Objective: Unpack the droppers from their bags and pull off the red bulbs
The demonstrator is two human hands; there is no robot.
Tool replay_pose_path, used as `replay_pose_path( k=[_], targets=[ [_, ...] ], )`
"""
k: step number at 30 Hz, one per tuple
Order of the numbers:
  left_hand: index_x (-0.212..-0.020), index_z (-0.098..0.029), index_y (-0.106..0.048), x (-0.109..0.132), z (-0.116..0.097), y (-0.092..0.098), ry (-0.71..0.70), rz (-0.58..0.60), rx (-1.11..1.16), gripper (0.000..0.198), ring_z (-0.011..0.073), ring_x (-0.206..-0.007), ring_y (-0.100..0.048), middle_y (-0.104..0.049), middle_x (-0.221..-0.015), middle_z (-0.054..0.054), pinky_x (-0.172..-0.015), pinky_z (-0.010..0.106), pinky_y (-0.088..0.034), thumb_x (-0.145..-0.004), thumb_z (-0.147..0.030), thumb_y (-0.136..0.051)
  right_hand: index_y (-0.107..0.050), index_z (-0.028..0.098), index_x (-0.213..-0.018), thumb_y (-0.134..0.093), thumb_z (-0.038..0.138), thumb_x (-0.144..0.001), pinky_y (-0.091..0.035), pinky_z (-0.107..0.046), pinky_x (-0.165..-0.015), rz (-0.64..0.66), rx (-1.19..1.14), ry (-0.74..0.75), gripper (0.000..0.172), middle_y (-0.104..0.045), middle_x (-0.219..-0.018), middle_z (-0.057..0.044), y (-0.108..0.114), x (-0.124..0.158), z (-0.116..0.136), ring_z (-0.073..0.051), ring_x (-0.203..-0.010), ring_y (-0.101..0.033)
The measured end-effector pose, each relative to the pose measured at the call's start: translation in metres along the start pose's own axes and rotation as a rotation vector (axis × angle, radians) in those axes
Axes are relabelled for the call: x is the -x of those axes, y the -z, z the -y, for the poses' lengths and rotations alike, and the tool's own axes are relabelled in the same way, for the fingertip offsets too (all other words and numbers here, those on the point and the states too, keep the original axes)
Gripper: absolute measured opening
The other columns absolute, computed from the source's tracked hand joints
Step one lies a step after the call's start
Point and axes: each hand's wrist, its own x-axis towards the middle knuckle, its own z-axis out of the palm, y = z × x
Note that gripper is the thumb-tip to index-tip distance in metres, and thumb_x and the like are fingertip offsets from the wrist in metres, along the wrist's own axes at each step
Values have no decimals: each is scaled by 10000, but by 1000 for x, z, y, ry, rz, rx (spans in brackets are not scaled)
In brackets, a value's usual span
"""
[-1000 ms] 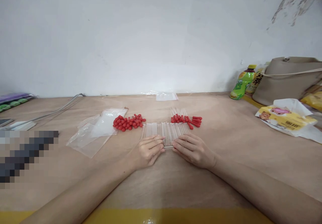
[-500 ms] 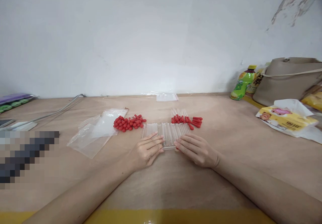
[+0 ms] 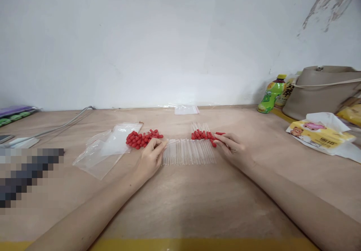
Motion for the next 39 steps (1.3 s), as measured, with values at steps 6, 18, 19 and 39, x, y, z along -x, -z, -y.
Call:
replay_pose_path(
  k=[6, 18, 19, 39],
  targets=[
    [-1102, -153, -546, -8, -3, -7, -14, -21, 15, 292, 131, -751, -513, -509, -816, 43, -687, 256, -469, -843, -92, -426, -594, 167, -1043, -456, 236, -838, -498, -270, -546, -46, -17, -216, 256, -588, -871, -88, -1, 0, -16, -156, -726, -570],
    [-1038, -166, -540, -7, -12, -20, -115, 39, 80, 252, 131, -711, -552, -605, -799, 33, -663, 250, -462, -818, -85, -450, -628, 143, -786, -530, 307, -745, -486, -275, -564, -45, -82, -566, 196, -620, -749, -65, -3, 1, -32, -142, -622, -569],
    [-1064, -164, -532, -6, -13, -20, -120, 43, 87, 268, 132, -709, -554, -607, -804, 36, -664, 253, -465, -816, -95, -458, -631, 146, -790, -524, 306, -747, -484, -276, -563, -32, -88, -573, 197, -627, -745, -63, -3, 2, -32, -143, -620, -570],
    [-1088, -166, -564, -7, -20, -8, -111, 168, 114, 419, 227, -946, -534, -623, -1010, 89, -827, 400, -435, -745, -396, -632, -675, 219, -846, -578, 317, -749, -376, -334, -712, 184, 192, -247, 169, -578, -785, -40, 1, -2, -19, -178, -745, -518]
  ],
)
